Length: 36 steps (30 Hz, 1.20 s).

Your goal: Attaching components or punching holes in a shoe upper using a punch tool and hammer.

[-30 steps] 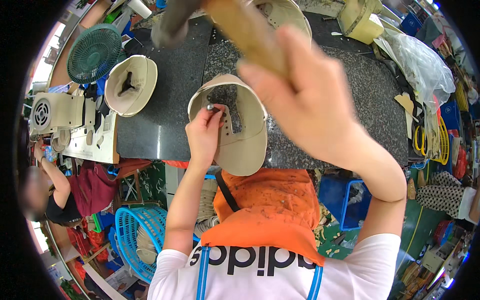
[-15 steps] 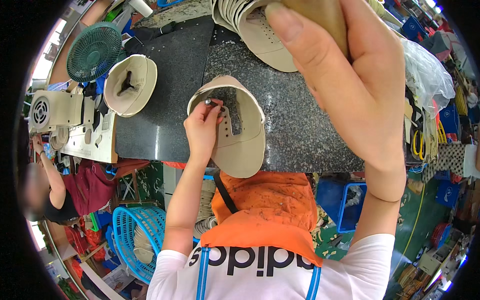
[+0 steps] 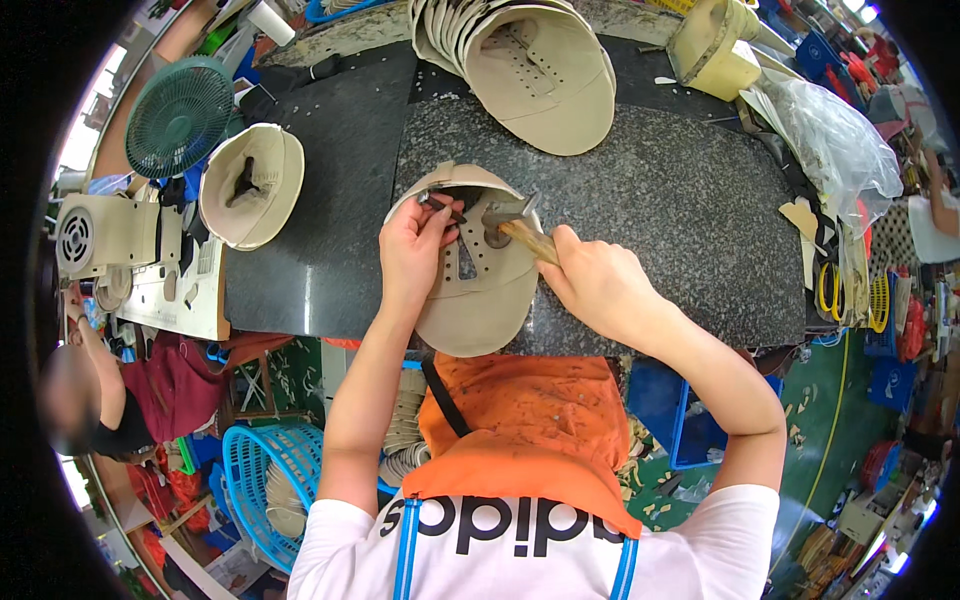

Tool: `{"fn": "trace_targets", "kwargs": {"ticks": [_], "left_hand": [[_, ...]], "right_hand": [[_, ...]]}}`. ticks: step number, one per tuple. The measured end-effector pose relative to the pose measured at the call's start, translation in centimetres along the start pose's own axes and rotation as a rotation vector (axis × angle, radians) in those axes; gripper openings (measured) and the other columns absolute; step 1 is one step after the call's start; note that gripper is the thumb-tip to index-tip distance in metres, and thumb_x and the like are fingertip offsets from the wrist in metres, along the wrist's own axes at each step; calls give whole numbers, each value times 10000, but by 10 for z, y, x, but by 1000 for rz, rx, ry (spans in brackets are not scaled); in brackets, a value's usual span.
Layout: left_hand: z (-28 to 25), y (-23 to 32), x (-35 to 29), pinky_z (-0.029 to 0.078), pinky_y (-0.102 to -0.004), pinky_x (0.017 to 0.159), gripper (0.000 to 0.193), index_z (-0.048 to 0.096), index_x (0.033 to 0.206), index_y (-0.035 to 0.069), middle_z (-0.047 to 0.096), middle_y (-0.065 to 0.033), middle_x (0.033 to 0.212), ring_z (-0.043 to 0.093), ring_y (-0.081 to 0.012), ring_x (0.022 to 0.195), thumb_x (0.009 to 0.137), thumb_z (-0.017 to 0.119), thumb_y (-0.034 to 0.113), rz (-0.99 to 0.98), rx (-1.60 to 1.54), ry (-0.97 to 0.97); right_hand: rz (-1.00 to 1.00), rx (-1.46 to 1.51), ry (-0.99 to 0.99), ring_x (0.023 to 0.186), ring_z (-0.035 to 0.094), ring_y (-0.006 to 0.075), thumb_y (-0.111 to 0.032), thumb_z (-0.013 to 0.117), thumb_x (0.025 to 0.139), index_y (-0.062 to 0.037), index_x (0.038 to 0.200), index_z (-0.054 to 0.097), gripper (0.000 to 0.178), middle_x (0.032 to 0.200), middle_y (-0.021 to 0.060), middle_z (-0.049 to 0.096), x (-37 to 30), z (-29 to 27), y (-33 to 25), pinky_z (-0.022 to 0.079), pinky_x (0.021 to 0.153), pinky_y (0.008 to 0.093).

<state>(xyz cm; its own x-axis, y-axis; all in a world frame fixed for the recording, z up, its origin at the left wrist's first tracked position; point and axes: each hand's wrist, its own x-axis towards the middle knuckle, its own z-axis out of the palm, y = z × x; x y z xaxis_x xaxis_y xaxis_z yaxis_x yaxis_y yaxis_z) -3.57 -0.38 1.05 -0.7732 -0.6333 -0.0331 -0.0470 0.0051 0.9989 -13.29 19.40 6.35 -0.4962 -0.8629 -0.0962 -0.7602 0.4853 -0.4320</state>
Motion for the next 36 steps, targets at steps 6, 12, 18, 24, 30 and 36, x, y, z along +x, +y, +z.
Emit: {"fn": "trace_targets", "kwargs": {"ticks": [6, 12, 18, 24, 30, 36], "left_hand": [[0, -1, 1, 500, -200, 696, 119, 616, 997, 2, 670, -44, 919, 596, -56, 791, 905, 542, 19, 50, 161, -8], [-3, -2, 6, 483, -204, 669, 117, 665, 950, 4, 682, -13, 839, 596, -56, 733, 868, 581, 15, 79, 244, -150], [-1, 6, -5, 477, -228, 637, 115, 663, 941, -4, 680, -64, 764, 606, -80, 677, 853, 595, 28, 271, 461, -114], [1, 4, 2, 469, -253, 620, 102, 654, 924, -8, 664, -85, 728, 609, -103, 644, 850, 600, 37, 220, 446, -80], [0, 4, -7, 477, -336, 593, 76, 626, 904, 20, 652, -156, 753, 648, -275, 663, 852, 601, 70, 290, 534, -43], [-10, 22, -29, 513, -304, 680, 165, 600, 987, 46, 665, -80, 934, 635, -215, 803, 826, 582, 14, 416, 679, -102]], "right_hand": [[-27, -24, -4, 605, 598, 404, -258, 531, 906, 3, 869, 447, 277, 613, 198, 581, 3, -4, 5, 481, 550, 487], [-69, 115, 92, 588, 583, 372, -261, 578, 882, -15, 821, 477, 273, 615, 181, 559, 18, -59, -7, 454, 550, 456], [-146, 410, 573, 445, 426, 63, -239, 512, 942, -1, 1017, 560, 254, 606, 17, 474, 8, -107, -46, 316, 404, 222], [-344, 791, 899, 436, 371, 34, -244, 462, 973, 15, 1051, 512, 275, 618, 2, 463, 5, -105, -58, 282, 398, 185], [-87, 172, 206, 558, 595, 342, -242, 551, 899, -15, 919, 494, 235, 617, 139, 575, -2, -51, -27, 463, 518, 415], [-81, -79, 64, 547, 600, 360, -254, 551, 896, -22, 880, 435, 261, 586, 152, 572, 13, -2, -1, 482, 491, 451]]}}
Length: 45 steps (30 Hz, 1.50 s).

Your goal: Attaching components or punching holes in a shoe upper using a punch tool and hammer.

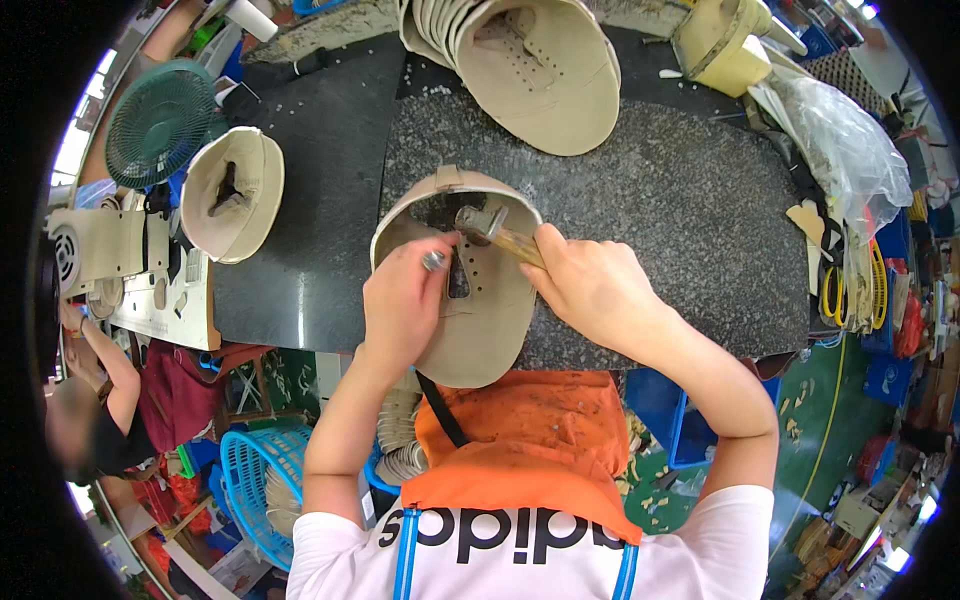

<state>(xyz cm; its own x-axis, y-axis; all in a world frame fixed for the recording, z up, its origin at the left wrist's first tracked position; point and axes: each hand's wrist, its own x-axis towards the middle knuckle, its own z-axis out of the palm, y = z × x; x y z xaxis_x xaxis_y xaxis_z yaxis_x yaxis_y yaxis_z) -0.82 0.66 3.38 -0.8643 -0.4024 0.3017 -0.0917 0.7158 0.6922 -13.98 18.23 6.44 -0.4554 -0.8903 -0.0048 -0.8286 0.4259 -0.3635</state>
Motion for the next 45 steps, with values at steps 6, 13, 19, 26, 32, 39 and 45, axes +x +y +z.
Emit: {"fn": "trace_targets", "kwargs": {"ticks": [6, 13, 19, 26, 32, 39, 45], "left_hand": [[13, -24, -12, 523, -347, 671, 242, 579, 979, 50, 652, -96, 1056, 609, -251, 910, 738, 584, 72, 372, 352, -71], [14, -15, -6, 477, -337, 653, 232, 585, 948, 32, 649, -135, 1037, 600, -247, 894, 727, 589, 100, 377, 459, -86], [-3, -11, 2, 470, -359, 668, 216, 588, 968, 24, 650, -133, 992, 605, -250, 860, 753, 607, 19, 125, 268, -187], [10, -17, 17, 474, -216, 774, 120, 605, 978, -18, 642, -29, 945, 585, -58, 851, 873, 555, -49, -419, -720, 52], [17, -24, 20, 500, -225, 746, 129, 608, 1003, -13, 654, -40, 942, 597, -73, 822, 892, 543, -25, -421, -595, -33], [24, -27, 16, 483, -240, 699, 122, 624, 983, -8, 685, -53, 865, 619, -91, 762, 875, 571, 13, -327, -549, 62], [20, -17, 23, 471, -287, 591, 101, 641, 940, 14, 669, -125, 769, 647, -191, 654, 849, 613, 49, -158, -290, 43]], "right_hand": [[6, -36, -135, 514, 594, 348, -252, 550, 898, -16, 867, 433, 266, 567, 145, 567, 8, -8, -1, 476, 461, 436], [-77, -105, -234, 529, 597, 321, -236, 586, 871, -29, 863, 432, 258, 598, 128, 573, 22, -23, 2, 471, 463, 413], [-98, -175, -337, 533, 587, 310, -236, 607, 861, -36, 859, 431, 266, 597, 111, 561, 38, -35, 0, 462, 464, 400], [-88, -119, -222, 572, 597, 339, -236, 591, 876, -33, 871, 424, 263, 623, 131, 583, 26, -20, 7, 460, 478, 416], [-115, -117, -140, 547, 608, 334, -257, 578, 881, -30, 878, 433, 270, 592, 128, 588, 17, -14, 11, 479, 474, 427], [-59, -67, -118, 606, 590, 367, -244, 594, 876, -36, 902, 414, 276, 637, 146, 581, 6, -7, 12, 458, 525, 447], [-13, 33, -63, 590, 599, 346, -252, 604, 864, -40, 880, 456, 259, 625, 148, 573, 5, -43, 9, 463, 523, 436]]}}
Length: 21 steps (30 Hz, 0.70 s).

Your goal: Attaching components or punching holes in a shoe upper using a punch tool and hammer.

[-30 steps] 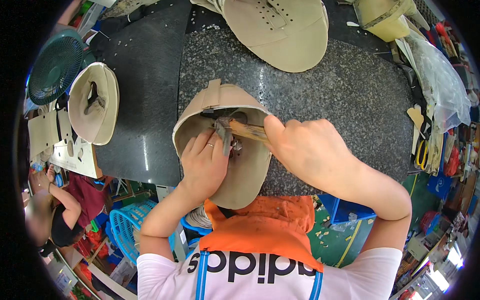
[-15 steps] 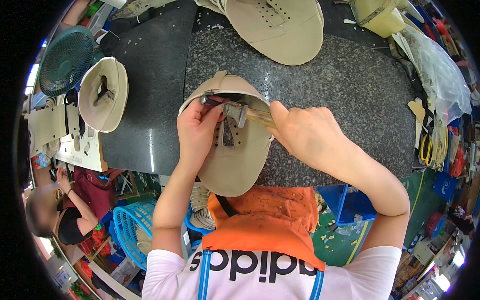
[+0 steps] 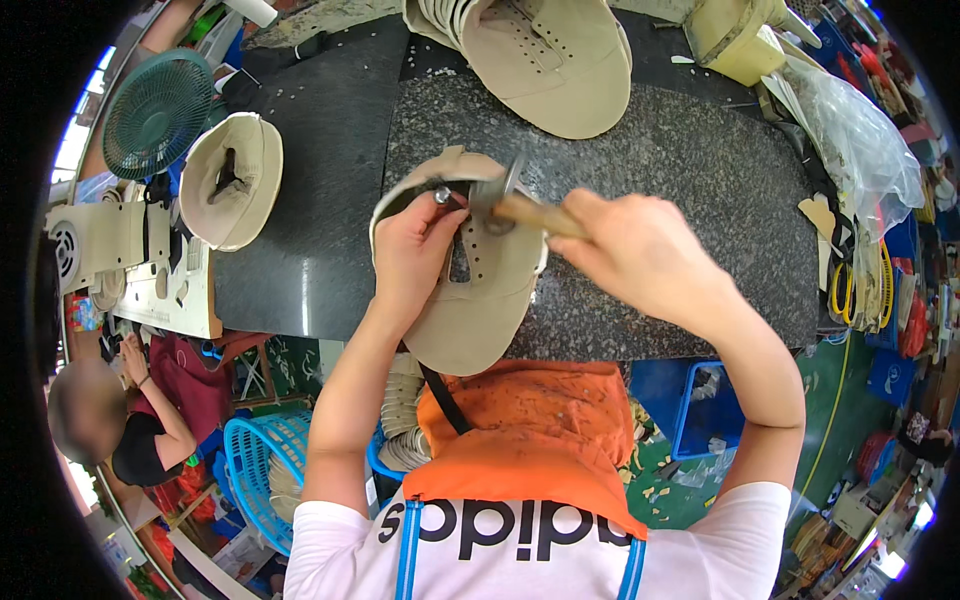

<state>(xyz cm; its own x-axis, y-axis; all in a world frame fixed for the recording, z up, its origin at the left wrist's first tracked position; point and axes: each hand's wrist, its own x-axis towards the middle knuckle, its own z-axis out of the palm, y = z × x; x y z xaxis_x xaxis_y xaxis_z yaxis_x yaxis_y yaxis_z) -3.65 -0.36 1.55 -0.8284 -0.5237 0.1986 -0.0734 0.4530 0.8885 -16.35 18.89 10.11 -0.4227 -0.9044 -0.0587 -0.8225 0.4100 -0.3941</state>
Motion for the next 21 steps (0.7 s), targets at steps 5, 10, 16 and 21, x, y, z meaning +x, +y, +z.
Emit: {"fn": "trace_targets", "kwargs": {"ticks": [5, 10, 16, 21], "left_hand": [[-1, -1, -2, 473, -246, 633, 88, 663, 913, 9, 680, -83, 764, 631, -108, 672, 841, 622, 37, 43, 106, -10], [1, 0, -2, 474, -293, 598, 88, 643, 914, 12, 658, -123, 753, 635, -206, 662, 846, 617, 63, 95, 184, -10], [-2, -17, -1, 506, -260, 679, 121, 619, 959, -26, 682, -83, 866, 632, -120, 743, 870, 563, 33, -149, -272, 25], [-2, -19, -11, 498, -247, 690, 161, 647, 988, -35, 695, -74, 911, 629, -113, 758, 858, 561, 5, -188, -290, -50]], "right_hand": [[-156, 561, 640, 496, 435, 77, -309, 537, 918, -15, 1031, 525, 316, 711, 43, 540, -13, -59, -47, 334, 419, 202], [-72, -12, 54, 608, 586, 409, -217, 576, 879, -5, 942, 442, 259, 630, 206, 570, 0, -11, -31, 474, 558, 472], [100, 44, -50, 593, 589, 408, -248, 530, 912, -11, 905, 415, 263, 612, 196, 578, -43, 31, -22, 467, 545, 495], [137, 132, -27, 584, 584, 414, -262, 518, 920, -14, 905, 406, 272, 605, 202, 575, -45, 50, -15, 462, 538, 505]]}}
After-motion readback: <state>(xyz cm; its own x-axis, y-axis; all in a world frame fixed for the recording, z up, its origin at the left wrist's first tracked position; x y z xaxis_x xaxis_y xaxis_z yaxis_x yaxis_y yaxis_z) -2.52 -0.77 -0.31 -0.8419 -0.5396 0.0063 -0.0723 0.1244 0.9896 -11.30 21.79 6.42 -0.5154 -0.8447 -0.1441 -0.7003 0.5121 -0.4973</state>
